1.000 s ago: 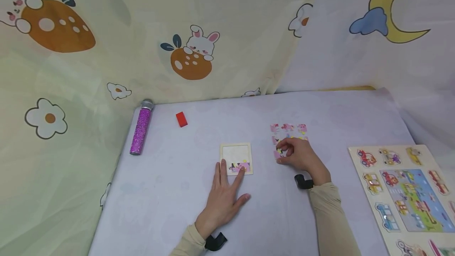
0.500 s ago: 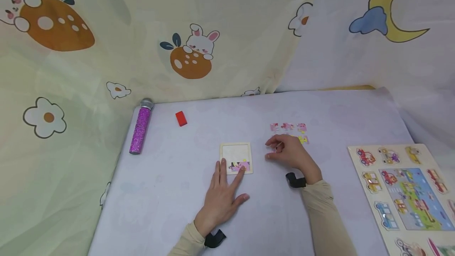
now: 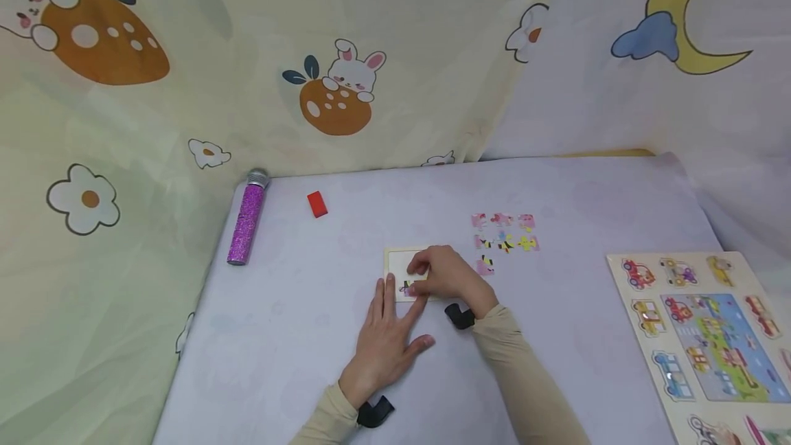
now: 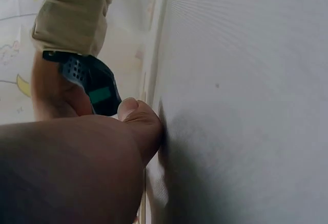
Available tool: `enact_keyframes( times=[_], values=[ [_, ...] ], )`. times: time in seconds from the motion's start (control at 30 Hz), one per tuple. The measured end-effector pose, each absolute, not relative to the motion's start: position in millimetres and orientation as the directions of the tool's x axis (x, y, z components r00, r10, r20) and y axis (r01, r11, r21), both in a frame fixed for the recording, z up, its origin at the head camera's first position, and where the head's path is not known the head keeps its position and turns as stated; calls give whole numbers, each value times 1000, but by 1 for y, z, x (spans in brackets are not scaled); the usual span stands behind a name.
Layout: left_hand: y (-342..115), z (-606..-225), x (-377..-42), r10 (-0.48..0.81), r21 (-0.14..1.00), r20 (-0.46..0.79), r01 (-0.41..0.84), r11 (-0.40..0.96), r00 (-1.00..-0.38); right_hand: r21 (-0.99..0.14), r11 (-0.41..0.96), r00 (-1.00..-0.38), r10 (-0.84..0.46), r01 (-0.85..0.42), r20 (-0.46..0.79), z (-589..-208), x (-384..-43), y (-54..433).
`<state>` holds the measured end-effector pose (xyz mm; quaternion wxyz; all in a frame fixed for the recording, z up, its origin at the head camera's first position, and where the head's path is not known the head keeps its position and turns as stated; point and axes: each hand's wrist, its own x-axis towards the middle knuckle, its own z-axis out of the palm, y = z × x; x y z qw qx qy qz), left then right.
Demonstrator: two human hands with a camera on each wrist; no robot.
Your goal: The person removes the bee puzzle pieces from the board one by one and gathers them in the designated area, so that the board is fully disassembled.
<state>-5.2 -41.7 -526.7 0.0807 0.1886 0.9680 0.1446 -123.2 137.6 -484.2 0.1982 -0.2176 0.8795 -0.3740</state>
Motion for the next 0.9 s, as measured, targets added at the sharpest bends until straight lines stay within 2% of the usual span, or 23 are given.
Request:
enact_keyframes(
  times=[0.4,0.9],
  values=[
    [-41,-528,-3,387,274,-111,346,897,-915,-696,691,-823,-502,-197,-265,-486,-121,118],
    [-41,-530,-4,394,253,-50,370,894,-918,-707,678,-823,-507,-200,-255,-483,-119,113]
  ],
)
